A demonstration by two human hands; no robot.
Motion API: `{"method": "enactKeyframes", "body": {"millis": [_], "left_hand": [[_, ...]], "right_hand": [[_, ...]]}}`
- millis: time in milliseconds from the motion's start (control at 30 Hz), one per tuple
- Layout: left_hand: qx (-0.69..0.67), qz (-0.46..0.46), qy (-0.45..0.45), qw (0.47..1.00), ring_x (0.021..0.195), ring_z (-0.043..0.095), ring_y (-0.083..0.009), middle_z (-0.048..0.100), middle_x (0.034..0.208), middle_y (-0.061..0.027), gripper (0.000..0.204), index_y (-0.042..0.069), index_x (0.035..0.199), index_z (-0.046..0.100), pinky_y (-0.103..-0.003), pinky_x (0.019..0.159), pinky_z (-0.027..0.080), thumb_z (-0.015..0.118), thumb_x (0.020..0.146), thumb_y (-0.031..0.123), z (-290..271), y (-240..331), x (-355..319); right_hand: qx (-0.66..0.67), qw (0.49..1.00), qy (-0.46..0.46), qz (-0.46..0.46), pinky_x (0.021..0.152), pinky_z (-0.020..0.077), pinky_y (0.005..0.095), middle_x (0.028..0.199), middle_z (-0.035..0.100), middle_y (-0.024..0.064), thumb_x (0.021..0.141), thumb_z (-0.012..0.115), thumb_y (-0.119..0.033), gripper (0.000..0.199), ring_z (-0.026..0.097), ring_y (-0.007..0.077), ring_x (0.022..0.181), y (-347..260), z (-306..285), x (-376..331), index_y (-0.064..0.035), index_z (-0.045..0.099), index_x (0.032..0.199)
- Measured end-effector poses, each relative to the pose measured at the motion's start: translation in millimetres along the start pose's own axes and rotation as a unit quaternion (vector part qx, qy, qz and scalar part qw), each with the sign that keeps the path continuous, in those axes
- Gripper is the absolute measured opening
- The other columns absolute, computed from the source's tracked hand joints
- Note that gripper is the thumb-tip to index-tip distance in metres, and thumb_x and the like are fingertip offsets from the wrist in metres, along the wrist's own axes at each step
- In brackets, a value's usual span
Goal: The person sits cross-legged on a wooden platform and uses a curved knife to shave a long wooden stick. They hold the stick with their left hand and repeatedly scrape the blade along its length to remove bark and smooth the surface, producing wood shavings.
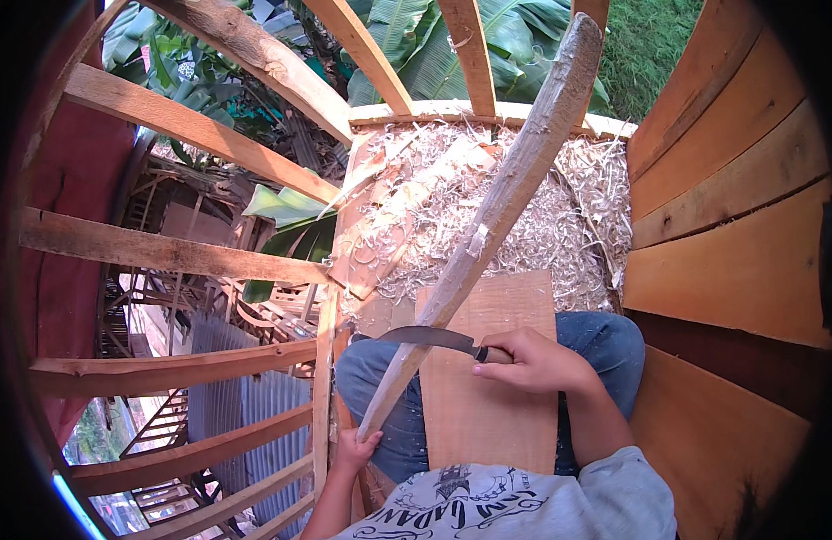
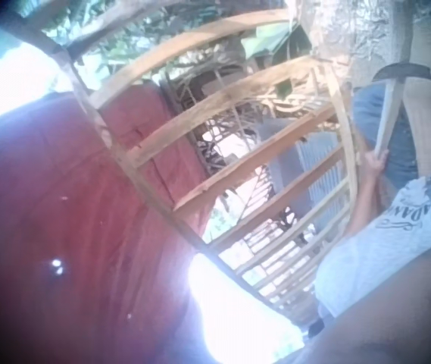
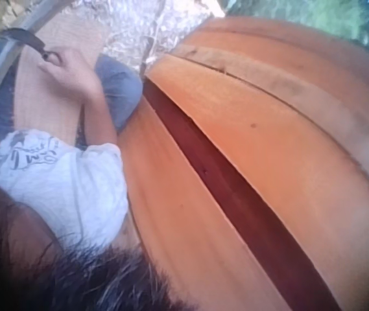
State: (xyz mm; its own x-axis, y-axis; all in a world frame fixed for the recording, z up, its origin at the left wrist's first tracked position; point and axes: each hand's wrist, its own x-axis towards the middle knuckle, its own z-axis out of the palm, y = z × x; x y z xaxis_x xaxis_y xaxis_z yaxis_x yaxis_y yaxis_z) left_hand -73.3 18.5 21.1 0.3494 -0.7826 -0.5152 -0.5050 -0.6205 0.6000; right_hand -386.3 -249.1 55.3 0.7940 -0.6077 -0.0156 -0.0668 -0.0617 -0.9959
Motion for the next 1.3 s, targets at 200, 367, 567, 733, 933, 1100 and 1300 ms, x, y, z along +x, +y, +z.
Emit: {"method": "enactKeyframes", "body": {"millis": [200,367,567,733,933,1100,1300], "left_hand": [[0.04,0.02,0.024,0.999,0.053,0.057,-0.0154,0.059,0.056,-0.0092,0.034,-0.002,0.073,0.065,-0.032,0.053,0.045,0.07,0.079,0.031,2,2,-1],[0.032,0.036,0.021,0.999,0.052,0.057,-0.0155,0.058,0.055,-0.0093,0.034,-0.002,0.072,0.064,-0.032,0.052,0.044,0.07,0.079,0.031,2,-8,3],[0.034,0.049,0.027,0.998,0.051,0.054,-0.0125,0.057,0.054,-0.0077,0.033,-0.001,0.07,0.064,-0.031,0.05,0.043,0.07,0.079,0.03,2,-2,2],[0.02,0.048,0.022,0.998,0.051,0.055,-0.013,0.057,0.054,-0.0073,0.033,-0.001,0.07,0.064,-0.03,0.051,0.044,0.07,0.079,0.03,2,-11,2],[0.028,0.055,0.015,0.998,0.051,0.057,-0.0144,0.059,0.054,-0.007,0.032,-0.001,0.07,0.065,-0.031,0.051,0.044,0.07,0.079,0.03,1,-11,6],[0.031,0.043,0.012,0.999,0.05,0.058,-0.0158,0.058,0.053,-0.0081,0.033,0.0,0.07,0.065,-0.032,0.05,0.044,0.07,0.079,0.031,-1,-10,5],[0.03,0.046,0.017,0.998,0.05,0.057,-0.0164,0.057,0.052,-0.0087,0.035,0.0,0.068,0.064,-0.032,0.05,0.044,0.07,0.079,0.032,1,-20,6]], "right_hand": [[0.147,0.962,0.14,0.18,0.051,0.0378,0.0276,0.055,0.049,0.002,0.088,0.06,-0.023,0.026,0.046,0.0077,0.056,-20,-14,-4,0.003,0.06,0.088],[0.129,0.971,0.147,0.136,0.05,0.0362,0.0228,0.06,0.051,-0.0048,0.088,0.061,-0.018,0.02,0.045,0.0031,0.057,-24,-11,-5,0.0014,0.061,0.086],[0.237,0.931,0.178,0.215,0.05,0.0354,0.0234,0.056,0.047,-0.0055,0.087,0.062,-0.019,0.019,0.042,0.002,0.057,-22,-9,-7,-0.0004,0.059,0.083],[0.059,0.978,0.157,0.123,0.044,0.0335,0.026,0.054,0.048,-0.0013,0.084,0.066,-0.02,0.022,0.042,0.0043,0.05,-15,-11,-8,0.0006,0.062,0.081],[0.057,0.941,0.323,0.088,0.044,0.0351,0.0282,0.051,0.049,0.003,0.083,0.067,-0.015,0.018,0.045,0.0084,0.046,-11,-1,-3,0.0009,0.061,0.086],[-0.057,0.94,0.304,0.141,0.048,0.0378,0.0308,0.055,0.052,0.009,0.083,0.067,-0.02,0.023,0.047,0.0133,0.049,-25,-11,-6,0.0014,0.059,0.088],[-0.016,0.992,0.063,0.107,0.051,0.0406,0.0329,0.058,0.053,0.0121,0.085,0.064,-0.025,0.027,0.051,0.0191,0.051,-16,-12,-8,0.0013,0.06,0.089]]}}
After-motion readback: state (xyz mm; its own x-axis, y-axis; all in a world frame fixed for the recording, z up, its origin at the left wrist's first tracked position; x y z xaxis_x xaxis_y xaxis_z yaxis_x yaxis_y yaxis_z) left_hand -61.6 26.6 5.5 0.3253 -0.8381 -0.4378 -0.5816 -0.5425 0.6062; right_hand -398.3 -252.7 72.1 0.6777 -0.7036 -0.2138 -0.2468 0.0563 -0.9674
